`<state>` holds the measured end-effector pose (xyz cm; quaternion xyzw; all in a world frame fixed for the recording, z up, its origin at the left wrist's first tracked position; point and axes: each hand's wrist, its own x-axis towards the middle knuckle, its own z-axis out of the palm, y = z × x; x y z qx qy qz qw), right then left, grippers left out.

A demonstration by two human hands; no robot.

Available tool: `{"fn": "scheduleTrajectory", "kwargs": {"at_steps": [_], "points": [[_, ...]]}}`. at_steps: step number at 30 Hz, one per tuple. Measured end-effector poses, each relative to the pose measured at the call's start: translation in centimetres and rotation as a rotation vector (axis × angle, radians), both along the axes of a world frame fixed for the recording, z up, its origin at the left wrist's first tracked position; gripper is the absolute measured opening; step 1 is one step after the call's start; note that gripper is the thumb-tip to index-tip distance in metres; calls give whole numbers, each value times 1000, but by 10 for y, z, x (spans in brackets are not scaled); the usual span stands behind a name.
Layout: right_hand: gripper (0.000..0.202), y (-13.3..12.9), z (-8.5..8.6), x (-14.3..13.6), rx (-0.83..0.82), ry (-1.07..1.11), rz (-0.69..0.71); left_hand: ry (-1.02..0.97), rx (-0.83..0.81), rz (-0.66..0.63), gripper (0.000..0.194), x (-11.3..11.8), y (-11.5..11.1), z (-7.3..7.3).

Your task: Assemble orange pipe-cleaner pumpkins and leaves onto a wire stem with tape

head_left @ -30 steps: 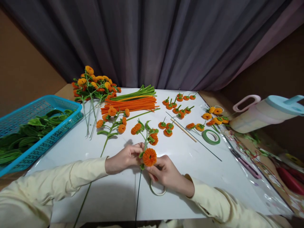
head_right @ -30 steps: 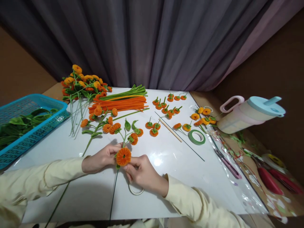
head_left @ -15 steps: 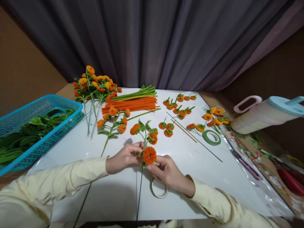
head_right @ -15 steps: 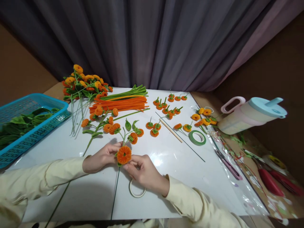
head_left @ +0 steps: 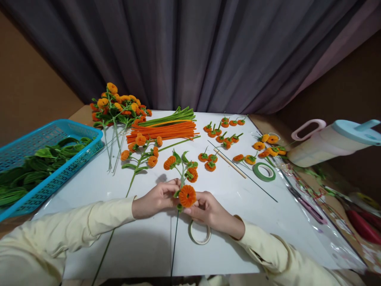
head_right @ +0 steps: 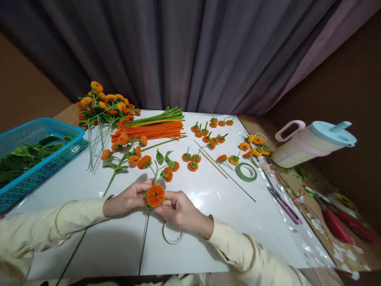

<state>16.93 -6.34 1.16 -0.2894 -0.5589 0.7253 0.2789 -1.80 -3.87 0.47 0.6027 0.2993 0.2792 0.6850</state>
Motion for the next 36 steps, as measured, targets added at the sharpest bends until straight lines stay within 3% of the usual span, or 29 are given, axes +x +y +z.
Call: {"fn": "scheduleTrajectory", "kwargs": {"at_steps": [3, 13, 18, 23, 30, 36], "points": [[24, 2, -3, -1, -59, 29, 12, -16, -26, -17, 19, 0, -2, 0], [36, 2, -11, -5, 68, -59, -13, -13, -15, -32, 31, 2, -3, -1], [38, 4, -10, -7, -9, 0, 23, -34, -24, -55, 30, 0, 0, 0], [37, 3, -9, -6, -37, 44, 48, -19, 34, -98, 30, 1, 8, 3], [45, 4, -2, -10, 48, -74, 43, 58, 170, -140, 38, -2, 11, 3], [42, 9, 2, -12, -90, -12, 159, 76, 240, -228, 37, -2, 20, 12]]}}
